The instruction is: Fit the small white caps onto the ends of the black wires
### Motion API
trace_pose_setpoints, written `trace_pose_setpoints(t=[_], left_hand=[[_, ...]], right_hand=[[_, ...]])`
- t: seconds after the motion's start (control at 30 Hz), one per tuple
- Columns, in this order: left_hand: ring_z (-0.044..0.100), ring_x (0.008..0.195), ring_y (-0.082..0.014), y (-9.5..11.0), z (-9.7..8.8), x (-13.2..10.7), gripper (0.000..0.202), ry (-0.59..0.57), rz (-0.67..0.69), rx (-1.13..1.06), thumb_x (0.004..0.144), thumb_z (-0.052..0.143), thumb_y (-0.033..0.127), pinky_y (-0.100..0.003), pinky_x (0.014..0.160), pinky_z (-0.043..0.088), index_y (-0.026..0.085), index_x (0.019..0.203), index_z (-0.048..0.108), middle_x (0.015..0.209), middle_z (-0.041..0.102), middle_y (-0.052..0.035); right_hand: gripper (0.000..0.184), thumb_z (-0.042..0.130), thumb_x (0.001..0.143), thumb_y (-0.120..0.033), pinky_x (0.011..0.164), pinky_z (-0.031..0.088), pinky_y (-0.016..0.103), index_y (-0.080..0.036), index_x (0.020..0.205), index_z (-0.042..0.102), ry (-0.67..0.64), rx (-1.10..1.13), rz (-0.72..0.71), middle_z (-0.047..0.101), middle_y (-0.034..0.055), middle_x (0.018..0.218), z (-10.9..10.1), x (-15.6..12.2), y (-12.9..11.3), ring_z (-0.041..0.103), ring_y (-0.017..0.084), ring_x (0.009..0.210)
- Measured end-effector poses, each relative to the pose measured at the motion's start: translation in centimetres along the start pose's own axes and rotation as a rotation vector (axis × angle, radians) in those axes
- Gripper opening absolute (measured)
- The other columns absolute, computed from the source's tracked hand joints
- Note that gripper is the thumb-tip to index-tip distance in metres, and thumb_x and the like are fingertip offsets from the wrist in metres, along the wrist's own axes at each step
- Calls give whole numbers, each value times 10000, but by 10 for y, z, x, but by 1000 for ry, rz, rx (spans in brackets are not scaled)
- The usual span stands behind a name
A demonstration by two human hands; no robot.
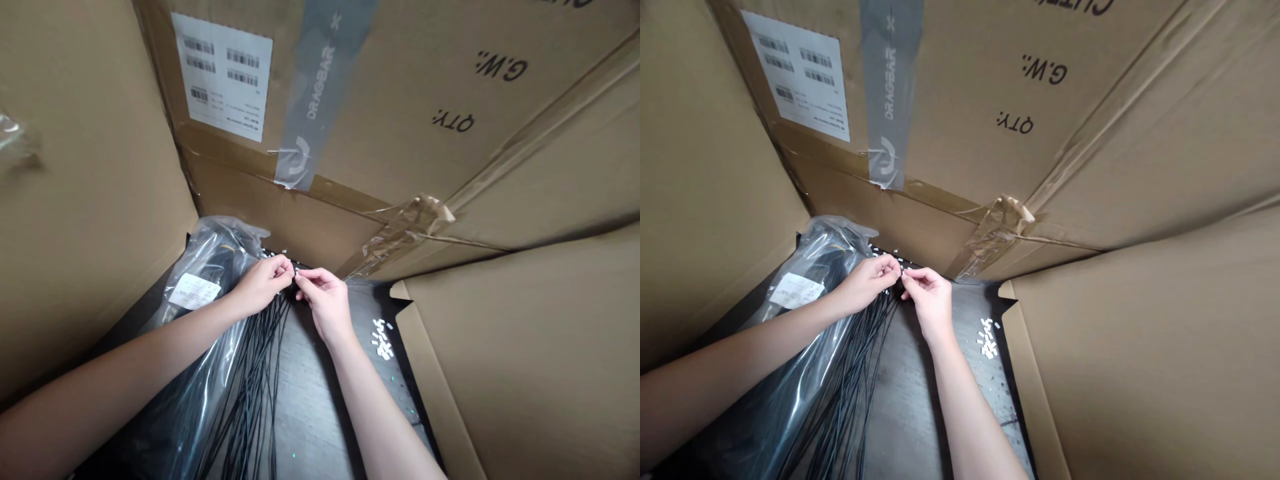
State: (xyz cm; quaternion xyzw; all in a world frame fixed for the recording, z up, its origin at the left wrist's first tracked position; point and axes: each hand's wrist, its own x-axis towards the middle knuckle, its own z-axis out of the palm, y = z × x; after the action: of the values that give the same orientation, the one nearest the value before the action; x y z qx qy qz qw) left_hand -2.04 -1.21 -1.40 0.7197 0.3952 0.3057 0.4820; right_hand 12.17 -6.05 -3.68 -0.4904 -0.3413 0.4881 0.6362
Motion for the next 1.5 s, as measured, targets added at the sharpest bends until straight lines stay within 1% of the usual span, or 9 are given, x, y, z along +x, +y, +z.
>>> trace_pose_setpoints(t=[0.3,0.6,0.77,0.93,1.03,1.1,1.2,1.37,1.5], left_hand=[[452,603,-109,-4,0,1,105,23,19,-25,819,530,252,-236,579,331,163,769,554,654,520,36],[509,627,-121,-1,1,2,127,59,-9,-20,819,538,260,-242,610,379,158,776,600,676,583,17],[532,643,-131,-2,1,2,183,61,-8,-23,829,536,288,-247,625,392,152,757,635,672,610,4],[467,567,-106,-6,1,3,154,31,-17,-42,795,567,275,-233,566,330,148,737,632,600,550,31],[406,527,-95,-6,1,3,159,22,-33,-38,780,578,282,-228,530,279,146,709,622,545,476,51],[398,523,-94,-5,0,3,154,27,-37,-25,773,578,276,-228,528,276,146,704,621,536,463,54],[418,531,-95,-4,1,3,164,48,-39,-27,785,580,285,-229,536,294,143,723,634,554,495,47],[516,592,-114,-2,1,3,184,53,-37,-85,803,587,300,-233,572,357,136,790,668,668,621,2],[524,592,-117,0,1,1,176,77,-28,-34,809,589,292,-235,575,371,141,802,679,673,631,0]], right_hand=[[168,807,647,-284,474,428,239,-163,729,725,-10,-58,-33,655,-10,610,1,-2,1,529,91,460],[250,815,661,-290,493,466,233,-175,863,723,-8,14,-12,677,-1,733,2,-1,3,529,84,523],[223,807,657,-310,488,479,248,-174,812,722,-13,-3,-6,670,3,724,3,-1,1,500,86,521],[295,801,655,-277,492,489,235,-193,928,728,-37,24,-8,655,-15,732,2,0,1,521,85,537],[243,786,669,-287,492,492,236,-183,883,739,-66,-16,-4,674,0,751,1,0,0,521,84,533],[218,777,679,-300,493,496,240,-177,855,743,-78,-42,0,692,13,768,1,0,-1,516,84,526],[230,770,692,-313,497,511,243,-180,878,743,-83,-49,-6,687,7,767,2,-1,-3,505,79,517],[261,780,687,-361,475,533,250,-177,858,710,-44,-70,-6,647,-11,725,5,-3,-5,494,75,485],[286,768,699,-406,444,536,254,-167,827,677,-49,-128,-7,631,-14,706,7,-5,-5,504,78,459]])
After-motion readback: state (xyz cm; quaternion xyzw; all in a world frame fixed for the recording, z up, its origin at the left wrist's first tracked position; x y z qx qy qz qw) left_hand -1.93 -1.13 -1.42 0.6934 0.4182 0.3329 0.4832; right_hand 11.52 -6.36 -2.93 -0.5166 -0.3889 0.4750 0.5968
